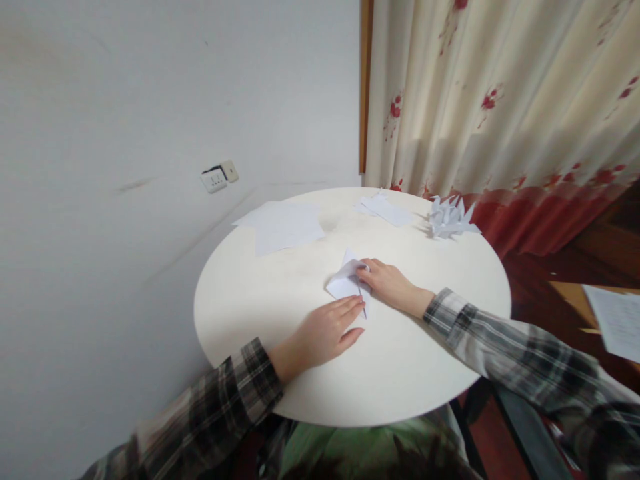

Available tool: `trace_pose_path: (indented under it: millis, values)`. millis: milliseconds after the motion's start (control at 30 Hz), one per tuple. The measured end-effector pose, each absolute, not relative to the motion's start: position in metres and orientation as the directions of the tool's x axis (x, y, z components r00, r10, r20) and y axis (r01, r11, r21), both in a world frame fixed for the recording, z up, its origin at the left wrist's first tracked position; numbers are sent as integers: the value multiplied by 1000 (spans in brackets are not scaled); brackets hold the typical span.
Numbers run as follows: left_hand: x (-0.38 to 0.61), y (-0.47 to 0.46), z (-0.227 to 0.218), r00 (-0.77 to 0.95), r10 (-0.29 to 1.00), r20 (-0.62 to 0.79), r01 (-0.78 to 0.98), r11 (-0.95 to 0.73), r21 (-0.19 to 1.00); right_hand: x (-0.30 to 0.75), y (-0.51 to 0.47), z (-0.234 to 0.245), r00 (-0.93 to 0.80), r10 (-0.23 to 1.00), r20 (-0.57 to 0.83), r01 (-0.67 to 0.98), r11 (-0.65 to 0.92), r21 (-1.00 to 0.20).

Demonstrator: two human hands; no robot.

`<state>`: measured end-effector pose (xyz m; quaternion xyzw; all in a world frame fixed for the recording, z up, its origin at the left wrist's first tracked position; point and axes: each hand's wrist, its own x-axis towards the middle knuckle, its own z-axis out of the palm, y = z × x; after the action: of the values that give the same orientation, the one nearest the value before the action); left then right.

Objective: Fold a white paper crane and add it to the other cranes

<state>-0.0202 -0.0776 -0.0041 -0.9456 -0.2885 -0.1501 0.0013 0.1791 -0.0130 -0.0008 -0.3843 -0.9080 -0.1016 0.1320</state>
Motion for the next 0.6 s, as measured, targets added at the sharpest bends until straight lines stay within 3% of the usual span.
trace_pose_path:
  millis: [300,600]
  values:
    - [-18,-76,-1,730,638,246,642,-763,73,177,-15,1,-662,679,318,729,681,65]
    - [-19,-74,-4,740,633,226,644,-764,31,176,-15,1,-670,671,319,726,683,88]
